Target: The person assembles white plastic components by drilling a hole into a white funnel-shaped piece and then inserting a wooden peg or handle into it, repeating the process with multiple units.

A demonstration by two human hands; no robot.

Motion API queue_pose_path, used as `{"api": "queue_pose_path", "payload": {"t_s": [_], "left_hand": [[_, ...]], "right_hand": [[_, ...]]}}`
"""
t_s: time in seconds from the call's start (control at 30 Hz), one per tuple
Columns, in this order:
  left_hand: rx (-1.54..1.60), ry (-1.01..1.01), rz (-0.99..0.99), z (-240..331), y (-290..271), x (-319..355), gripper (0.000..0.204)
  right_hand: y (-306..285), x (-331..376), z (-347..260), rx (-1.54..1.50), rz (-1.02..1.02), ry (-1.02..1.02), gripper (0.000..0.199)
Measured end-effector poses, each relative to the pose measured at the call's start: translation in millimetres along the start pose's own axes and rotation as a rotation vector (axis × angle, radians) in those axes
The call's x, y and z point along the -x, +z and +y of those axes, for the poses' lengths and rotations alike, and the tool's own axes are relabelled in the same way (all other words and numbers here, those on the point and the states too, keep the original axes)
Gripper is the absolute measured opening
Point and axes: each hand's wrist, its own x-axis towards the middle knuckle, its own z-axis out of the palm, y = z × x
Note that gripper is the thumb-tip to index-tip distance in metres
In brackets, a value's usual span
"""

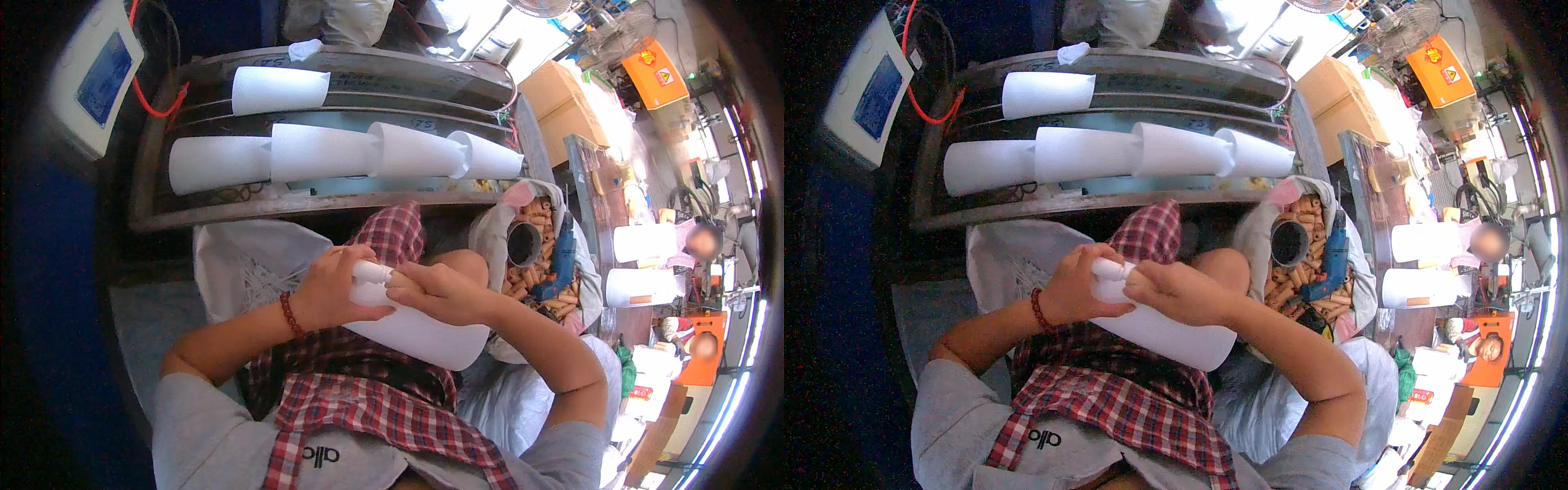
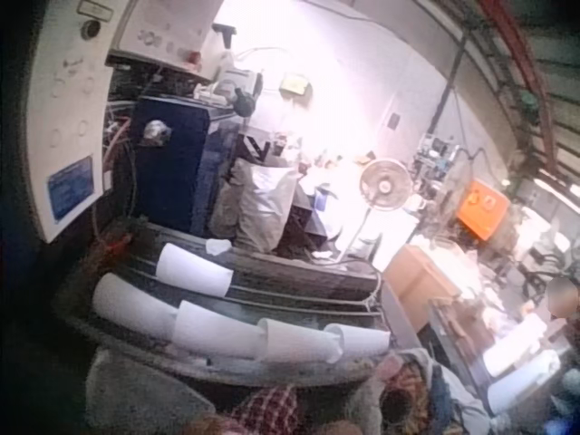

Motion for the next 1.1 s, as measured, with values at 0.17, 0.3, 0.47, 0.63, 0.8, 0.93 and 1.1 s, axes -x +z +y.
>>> {"api": "queue_pose_path", "payload": {"t_s": [0.17,0.3,0.47,0.63,0.8,0.93,1.1], "left_hand": [[-0.009,-0.137,-0.060,4,-4,-4,0.081],[0.012,-0.222,-0.104,8,-7,-6,0.081],[0.029,-0.078,-0.018,3,1,4,0.080],[0.086,-0.113,-0.008,-1,1,4,0.078],[0.171,-0.268,-0.054,9,2,-7,0.079],[0.129,-0.145,-0.014,7,8,1,0.082],[0.160,-0.032,0.033,-1,12,6,0.079]], "right_hand": [[29,-1,19,0.852,0.406,-0.179,0.029],[16,-7,6,0.792,0.235,-0.096,0.025],[-3,-6,-3,-0.035,-0.050,-0.045,0.024],[12,-6,-5,0.495,0.152,-0.074,0.026],[22,-14,0,0.922,0.245,-0.021,0.027],[1,-21,-2,0.257,-0.057,-0.012,0.029],[-5,-25,-3,0.002,-0.139,-0.011,0.031]]}}
